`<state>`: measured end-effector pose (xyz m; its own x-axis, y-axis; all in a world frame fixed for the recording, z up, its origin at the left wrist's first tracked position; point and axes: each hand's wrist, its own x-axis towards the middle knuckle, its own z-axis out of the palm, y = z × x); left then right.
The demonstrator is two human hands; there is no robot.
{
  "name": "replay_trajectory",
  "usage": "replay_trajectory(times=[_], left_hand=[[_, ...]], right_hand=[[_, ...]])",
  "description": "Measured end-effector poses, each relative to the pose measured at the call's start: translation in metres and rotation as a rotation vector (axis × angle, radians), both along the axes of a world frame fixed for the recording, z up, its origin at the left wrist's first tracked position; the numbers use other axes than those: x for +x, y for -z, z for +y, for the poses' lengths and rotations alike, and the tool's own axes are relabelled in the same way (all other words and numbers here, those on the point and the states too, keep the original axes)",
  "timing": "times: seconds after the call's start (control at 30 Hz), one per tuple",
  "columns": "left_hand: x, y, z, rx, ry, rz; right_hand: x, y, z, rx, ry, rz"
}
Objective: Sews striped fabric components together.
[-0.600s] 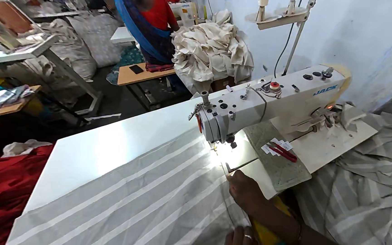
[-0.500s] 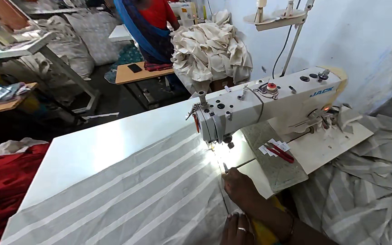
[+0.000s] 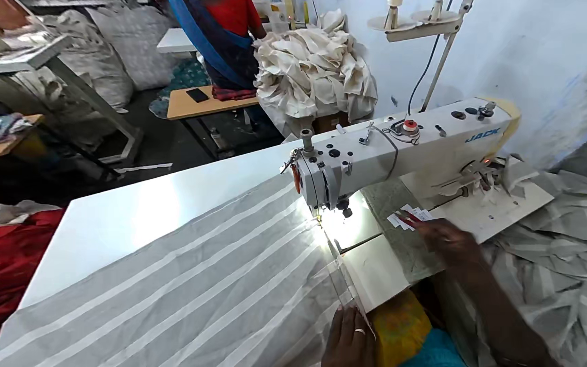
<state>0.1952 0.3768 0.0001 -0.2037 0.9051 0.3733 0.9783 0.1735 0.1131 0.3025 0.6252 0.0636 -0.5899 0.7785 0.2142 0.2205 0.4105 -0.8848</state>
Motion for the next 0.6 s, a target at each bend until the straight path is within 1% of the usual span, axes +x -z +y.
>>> replay_trajectory(times=[0.03, 0.1, 0.13, 0.17, 0.2, 0.27, 0.37, 0.47, 0.6], left_hand=[[0.000, 0.000, 0.002, -0.004, 0.012, -0.004], [0.000, -0.002, 0.004, -0.015, 0.026, -0.013], [0.000, -0.003, 0.004, -0.021, 0.027, -0.010], [0.000, -0.005, 0.004, -0.030, 0.019, -0.013], [0.000, -0.007, 0.003, -0.040, 0.001, -0.020], [0.000, -0.011, 0.003, -0.048, -0.056, -0.050], [-0.009, -0.016, 0.009, -0.048, -0.146, -0.105], [-0.025, -0.004, 0.020, 0.041, -0.199, -0.022], [-0.046, 0.018, 0.024, 0.090, -0.172, 0.072]], right_hand=[[-0.019, 0.009, -0.008, 0.056, -0.083, -0.189], [-0.066, 0.023, -0.029, 0.072, -0.314, -0.478], [-0.089, 0.028, -0.040, 0.082, -0.388, -0.572], [-0.109, 0.033, -0.051, 0.117, -0.401, -0.620], [-0.124, 0.037, -0.060, 0.162, -0.369, -0.632], [-0.139, 0.040, -0.073, 0.232, -0.287, -0.632], [-0.132, 0.038, -0.080, 0.187, -0.296, -0.668], [-0.117, 0.045, -0.087, 0.191, -0.331, -0.621], [-0.110, 0.048, -0.085, 0.224, -0.314, -0.543]])
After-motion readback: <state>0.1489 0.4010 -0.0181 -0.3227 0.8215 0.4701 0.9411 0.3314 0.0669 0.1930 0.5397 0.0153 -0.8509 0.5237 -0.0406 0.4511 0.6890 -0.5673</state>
